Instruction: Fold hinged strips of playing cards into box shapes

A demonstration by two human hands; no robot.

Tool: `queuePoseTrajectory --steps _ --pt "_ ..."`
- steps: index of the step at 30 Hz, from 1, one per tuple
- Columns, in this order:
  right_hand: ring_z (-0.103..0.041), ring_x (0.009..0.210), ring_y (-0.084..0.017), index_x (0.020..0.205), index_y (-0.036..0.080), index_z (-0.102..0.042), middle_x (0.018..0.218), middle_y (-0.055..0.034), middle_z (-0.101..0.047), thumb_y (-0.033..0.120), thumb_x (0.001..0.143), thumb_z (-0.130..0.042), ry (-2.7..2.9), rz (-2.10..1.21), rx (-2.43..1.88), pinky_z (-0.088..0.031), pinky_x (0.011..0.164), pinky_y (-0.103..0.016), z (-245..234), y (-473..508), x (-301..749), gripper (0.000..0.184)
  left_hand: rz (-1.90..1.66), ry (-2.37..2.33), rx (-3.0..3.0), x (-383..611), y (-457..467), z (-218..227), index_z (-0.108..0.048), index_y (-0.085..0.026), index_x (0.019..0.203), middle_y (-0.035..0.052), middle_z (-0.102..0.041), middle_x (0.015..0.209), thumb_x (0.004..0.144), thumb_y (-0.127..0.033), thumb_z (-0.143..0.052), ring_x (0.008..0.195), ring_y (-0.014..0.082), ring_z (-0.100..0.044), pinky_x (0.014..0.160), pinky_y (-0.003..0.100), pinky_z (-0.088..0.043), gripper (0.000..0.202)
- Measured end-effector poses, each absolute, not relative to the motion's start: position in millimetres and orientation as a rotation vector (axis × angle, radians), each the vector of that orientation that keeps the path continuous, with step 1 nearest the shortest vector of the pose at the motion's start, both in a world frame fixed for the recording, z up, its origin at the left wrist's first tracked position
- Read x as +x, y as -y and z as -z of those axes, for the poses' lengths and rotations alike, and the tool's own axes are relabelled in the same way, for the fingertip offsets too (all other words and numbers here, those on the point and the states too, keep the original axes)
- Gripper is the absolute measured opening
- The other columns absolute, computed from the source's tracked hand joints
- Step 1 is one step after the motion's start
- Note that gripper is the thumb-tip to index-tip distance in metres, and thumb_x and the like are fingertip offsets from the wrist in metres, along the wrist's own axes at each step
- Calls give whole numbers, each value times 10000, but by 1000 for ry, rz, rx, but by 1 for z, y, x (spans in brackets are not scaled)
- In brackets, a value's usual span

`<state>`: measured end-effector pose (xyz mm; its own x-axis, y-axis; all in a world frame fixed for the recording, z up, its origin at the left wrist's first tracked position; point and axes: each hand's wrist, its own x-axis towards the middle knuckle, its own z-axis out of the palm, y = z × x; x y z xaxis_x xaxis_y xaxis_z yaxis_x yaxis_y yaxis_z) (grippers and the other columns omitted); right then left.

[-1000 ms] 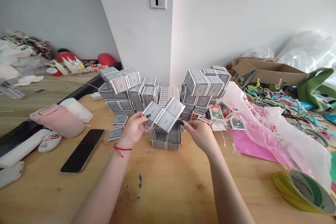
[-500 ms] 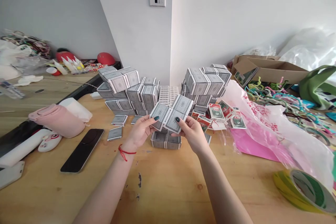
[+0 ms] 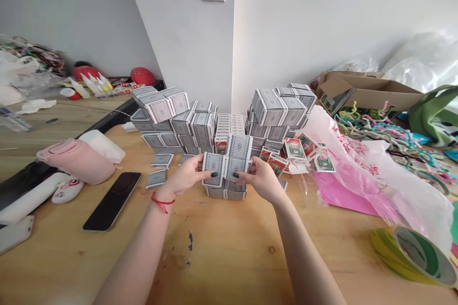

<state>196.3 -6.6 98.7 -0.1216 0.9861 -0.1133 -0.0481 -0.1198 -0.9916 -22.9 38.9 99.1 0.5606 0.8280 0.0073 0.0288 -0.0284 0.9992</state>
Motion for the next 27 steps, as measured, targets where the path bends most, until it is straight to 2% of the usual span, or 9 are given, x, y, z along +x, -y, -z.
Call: queuePoseTrajectory --steps 5,14,27 --pt "-666 760 -222 950 189 -539 899 -58 -685 275 619 -717 1257 -1355 -1258 -568 693 -396 -98 6 202 385 -690 -759 1551 -19 -40 -96 -489 -154 1167 103 -596 1133 649 -222 -697 975 213 -584 825 330 -465 562" --pt "-659 659 -193 899 180 -540 807 -43 -687 236 632 -684 1345 -1335 -1328 -560 643 -367 -99 8 207 308 -566 -832 1555 -17 -42 -91 -563 -126 1035 64 -664 929 617 -169 -700 817 181 -613 732 290 -483 442" --pt "-634 638 -167 844 174 -578 757 -22 -657 205 644 -647 1424 -1306 -1355 -550 611 -323 -105 11 203 214 -547 -834 1563 -20 -43 -93 -576 -127 1000 50 -665 896 592 -232 -724 816 179 -604 763 303 -468 446"
